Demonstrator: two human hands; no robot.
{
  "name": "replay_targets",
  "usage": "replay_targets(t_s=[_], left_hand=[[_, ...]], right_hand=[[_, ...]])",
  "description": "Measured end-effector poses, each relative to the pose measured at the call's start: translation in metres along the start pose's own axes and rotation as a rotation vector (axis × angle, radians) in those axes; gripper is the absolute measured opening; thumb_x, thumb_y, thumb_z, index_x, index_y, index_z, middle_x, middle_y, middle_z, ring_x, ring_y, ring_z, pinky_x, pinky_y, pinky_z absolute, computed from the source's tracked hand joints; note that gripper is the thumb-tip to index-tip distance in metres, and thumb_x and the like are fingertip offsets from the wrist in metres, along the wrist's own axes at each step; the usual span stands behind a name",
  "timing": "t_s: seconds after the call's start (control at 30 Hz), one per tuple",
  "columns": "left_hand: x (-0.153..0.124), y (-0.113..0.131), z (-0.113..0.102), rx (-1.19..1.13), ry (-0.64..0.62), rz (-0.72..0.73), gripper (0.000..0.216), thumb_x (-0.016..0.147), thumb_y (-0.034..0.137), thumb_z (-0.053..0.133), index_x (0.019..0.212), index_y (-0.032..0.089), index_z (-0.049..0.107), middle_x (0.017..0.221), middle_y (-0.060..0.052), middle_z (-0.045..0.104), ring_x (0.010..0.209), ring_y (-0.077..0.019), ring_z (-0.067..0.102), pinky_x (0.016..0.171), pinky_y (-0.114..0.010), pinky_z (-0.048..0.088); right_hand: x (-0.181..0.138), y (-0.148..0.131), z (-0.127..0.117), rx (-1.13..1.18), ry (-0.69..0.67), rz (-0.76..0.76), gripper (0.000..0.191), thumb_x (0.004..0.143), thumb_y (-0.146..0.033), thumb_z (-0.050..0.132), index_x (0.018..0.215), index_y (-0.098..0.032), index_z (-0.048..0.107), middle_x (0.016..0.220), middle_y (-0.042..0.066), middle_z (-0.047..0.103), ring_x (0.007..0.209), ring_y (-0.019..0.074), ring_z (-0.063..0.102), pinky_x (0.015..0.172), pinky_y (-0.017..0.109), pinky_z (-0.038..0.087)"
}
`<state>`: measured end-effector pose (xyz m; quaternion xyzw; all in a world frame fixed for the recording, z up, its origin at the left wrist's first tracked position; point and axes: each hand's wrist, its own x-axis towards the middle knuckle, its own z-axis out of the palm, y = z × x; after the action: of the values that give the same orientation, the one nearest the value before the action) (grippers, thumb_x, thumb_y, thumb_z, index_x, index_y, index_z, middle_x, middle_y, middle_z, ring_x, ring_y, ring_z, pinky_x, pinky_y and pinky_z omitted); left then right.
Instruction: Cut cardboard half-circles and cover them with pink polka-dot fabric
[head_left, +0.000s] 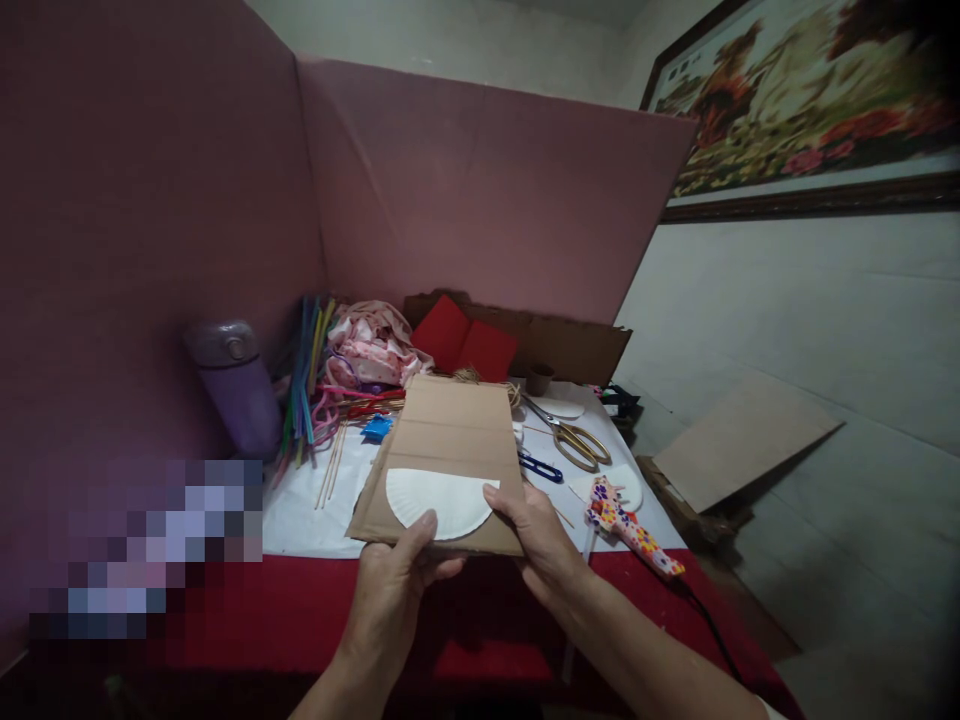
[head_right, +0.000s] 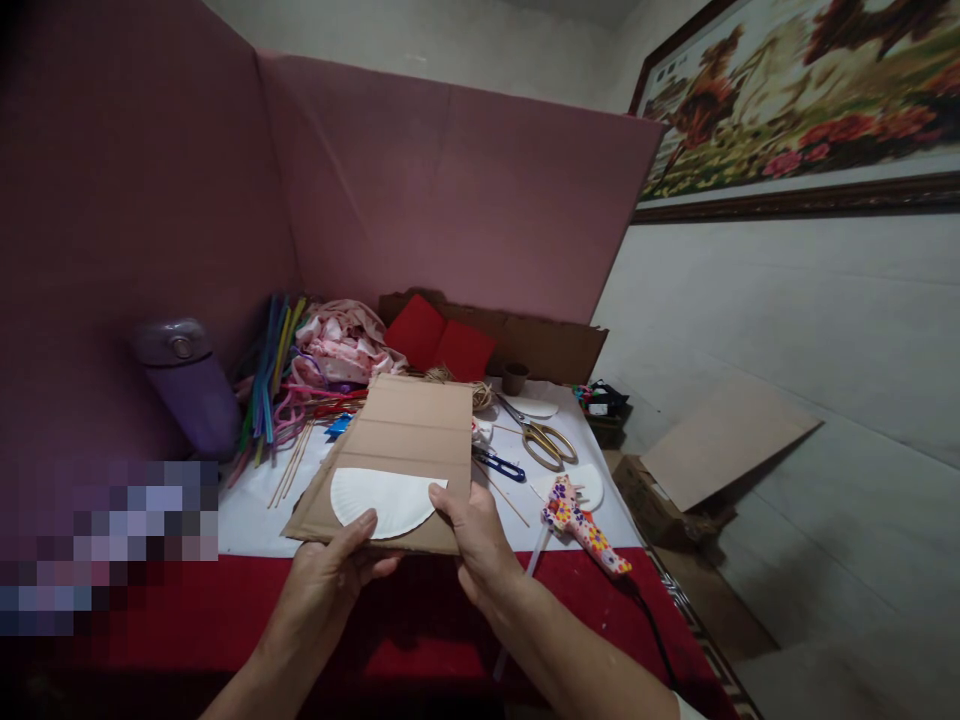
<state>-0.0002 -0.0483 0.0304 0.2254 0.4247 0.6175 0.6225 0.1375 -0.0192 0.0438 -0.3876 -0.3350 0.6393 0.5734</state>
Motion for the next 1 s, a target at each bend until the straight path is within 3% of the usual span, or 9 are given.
replay_targets(t_s=[0.13, 0.23, 0.33, 0.43, 0.57, 0.77, 1.0], left_hand=[[0.0, 0.001, -0.004, 0.023, -0.068, -0.093, 0.041, 0.068, 0.029, 0.076, 0.102, 0.011, 0.062, 0.085, -0.011, 0.076, 0.067, -0.0227, 0.071, 0.056, -0.032, 0.06], [-0.001, 0.001, -0.008, 0.117, -0.097, -0.172, 0.033, 0.069, 0.036, 0.074, 0.085, 0.007, 0.066, 0.072, -0.014, 0.075, 0.059, -0.0221, 0.07, 0.051, -0.029, 0.058], [-0.002, -0.001, -0.009, 0.185, -0.086, -0.16, 0.032, 0.068, 0.039, 0.075, 0.066, 0.008, 0.065, 0.061, -0.012, 0.072, 0.049, -0.0176, 0.067, 0.043, -0.023, 0.053], [-0.003, -0.004, -0.009, 0.189, -0.07, -0.116, 0.035, 0.064, 0.043, 0.076, 0.062, 0.01, 0.064, 0.055, -0.009, 0.07, 0.043, -0.0152, 0.064, 0.038, -0.02, 0.049], [-0.001, -0.007, -0.01, 0.157, -0.061, -0.076, 0.035, 0.062, 0.043, 0.078, 0.064, 0.011, 0.064, 0.055, -0.009, 0.07, 0.044, -0.0161, 0.064, 0.039, -0.022, 0.049], [0.004, -0.007, -0.01, 0.022, -0.184, -0.027, 0.037, 0.069, 0.044, 0.073, 0.079, 0.009, 0.067, 0.068, -0.01, 0.073, 0.062, -0.0207, 0.069, 0.058, -0.03, 0.056], [0.007, -0.008, 0.0, 0.014, -0.061, 0.006, 0.034, 0.066, 0.027, 0.078, 0.091, 0.009, 0.063, 0.072, -0.004, 0.072, 0.048, -0.0132, 0.063, 0.044, -0.023, 0.05]], right_hand=[[0.0, -0.002, 0.0, -0.001, 0.021, -0.017, 0.041, 0.062, -0.028, 0.076, 0.098, -0.013, 0.066, 0.087, 0.008, 0.074, 0.082, 0.0266, 0.068, 0.072, 0.035, 0.053], [0.0, -0.003, -0.001, -0.003, 0.033, -0.026, 0.04, 0.062, -0.028, 0.076, 0.098, -0.013, 0.066, 0.088, 0.008, 0.074, 0.081, 0.0267, 0.068, 0.07, 0.035, 0.053], [0.0, -0.003, -0.002, -0.002, 0.042, -0.03, 0.04, 0.063, -0.028, 0.076, 0.098, -0.013, 0.065, 0.09, 0.008, 0.074, 0.082, 0.0269, 0.068, 0.068, 0.035, 0.053], [0.0, -0.002, -0.002, 0.001, 0.044, -0.02, 0.041, 0.063, -0.029, 0.075, 0.099, -0.013, 0.065, 0.091, 0.008, 0.074, 0.081, 0.0272, 0.068, 0.069, 0.036, 0.053], [0.001, -0.002, -0.002, 0.0, 0.031, -0.026, 0.041, 0.064, -0.03, 0.076, 0.1, -0.013, 0.066, 0.091, 0.008, 0.074, 0.083, 0.0277, 0.068, 0.073, 0.037, 0.053], [0.0, -0.003, 0.003, 0.011, 0.016, -0.086, 0.037, 0.066, -0.029, 0.074, 0.099, -0.016, 0.065, 0.095, 0.007, 0.073, 0.091, 0.028, 0.066, 0.076, 0.037, 0.053], [0.001, -0.001, 0.009, 0.033, 0.0, -0.127, 0.037, 0.069, -0.028, 0.072, 0.102, -0.015, 0.062, 0.096, 0.008, 0.073, 0.093, 0.028, 0.066, 0.079, 0.038, 0.052]])
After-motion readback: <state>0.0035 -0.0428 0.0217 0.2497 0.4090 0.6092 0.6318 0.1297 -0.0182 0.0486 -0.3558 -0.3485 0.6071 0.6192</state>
